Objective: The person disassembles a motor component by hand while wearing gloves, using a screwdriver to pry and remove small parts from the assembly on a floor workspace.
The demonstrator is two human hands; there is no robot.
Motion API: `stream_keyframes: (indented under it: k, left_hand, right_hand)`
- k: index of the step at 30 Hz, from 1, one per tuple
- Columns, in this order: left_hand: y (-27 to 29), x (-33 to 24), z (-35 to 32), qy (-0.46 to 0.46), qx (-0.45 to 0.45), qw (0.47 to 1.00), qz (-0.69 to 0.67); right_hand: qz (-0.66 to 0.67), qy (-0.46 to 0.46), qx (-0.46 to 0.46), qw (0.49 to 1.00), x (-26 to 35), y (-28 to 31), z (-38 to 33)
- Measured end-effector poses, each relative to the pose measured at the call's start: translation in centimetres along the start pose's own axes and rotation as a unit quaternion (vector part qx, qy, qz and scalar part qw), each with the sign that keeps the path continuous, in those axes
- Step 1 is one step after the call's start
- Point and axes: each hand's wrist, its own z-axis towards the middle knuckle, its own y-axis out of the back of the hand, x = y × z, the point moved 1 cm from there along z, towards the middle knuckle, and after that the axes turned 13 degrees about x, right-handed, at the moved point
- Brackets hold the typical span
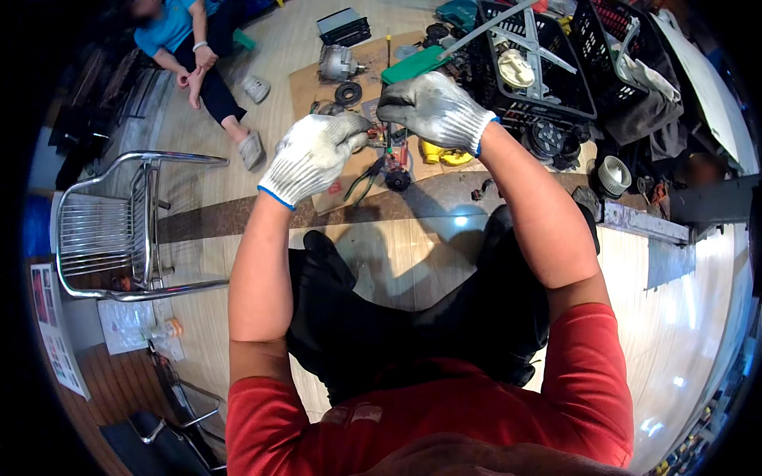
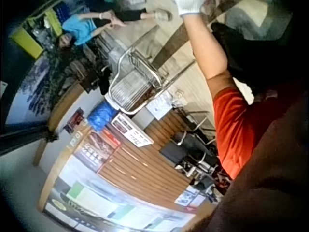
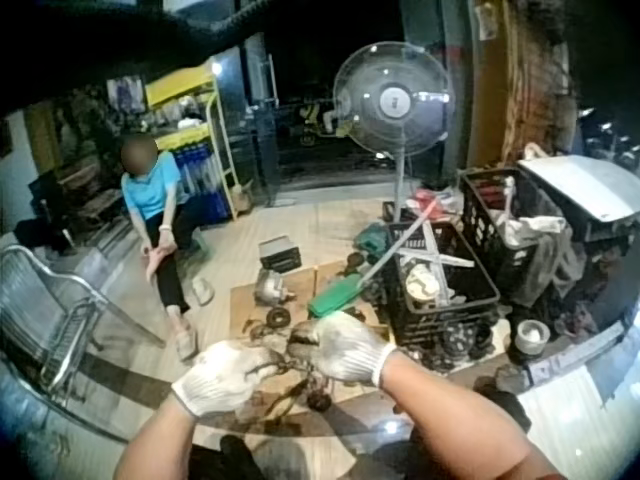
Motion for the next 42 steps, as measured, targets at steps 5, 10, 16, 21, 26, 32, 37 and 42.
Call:
stream_keyframes:
  k: [5,10,16,21,26,32,37,42]
  left_hand:
    - [1.0,0.2,-0.5,-0.017,0.012,0.986,-0.164]
    - [0.4,1.5,-0.9,0.016,-0.067,0.955,-0.287]
    - [-0.5,2.3,-0.3,0.065,-0.175,0.97,-0.154]
    - [-1.8,2.1,0.7,0.068,-0.194,0.978,-0.034]
    - [-2.0,0.7,1.2,0.087,-0.137,0.985,0.057]
    - [-2.0,1.6,0.2,-0.017,-0.056,0.992,0.114]
    - [-0.3,1.0,-0.3,-0.039,-0.013,0.989,-0.145]
    - [-0.1,1.6,-0.5,0.045,-0.115,0.942,-0.312]
  right_hand:
    - [-0.161,0.235,-0.119,0.951,-2.6,-1.5,0.5]
    - [-0.065,0.188,-0.144,0.969,-1.5,-2.6,0.7]
    - [0.082,0.128,-0.152,0.977,0.5,-2.2,0.6]
    - [-0.016,0.049,-0.158,0.986,0.5,-3.0,0.8]
    - [-0.148,0.054,-0.156,0.975,-0.7,-2.9,0.7]
    - [0.009,-0.051,-0.019,0.998,1.1,-0.5,0.2]
    - [-0.103,0.191,-0.111,0.97,-2.6,-1.3,0.4]
    - [0.138,0.086,-0.083,0.983,-1.1,-2.9,0.9]
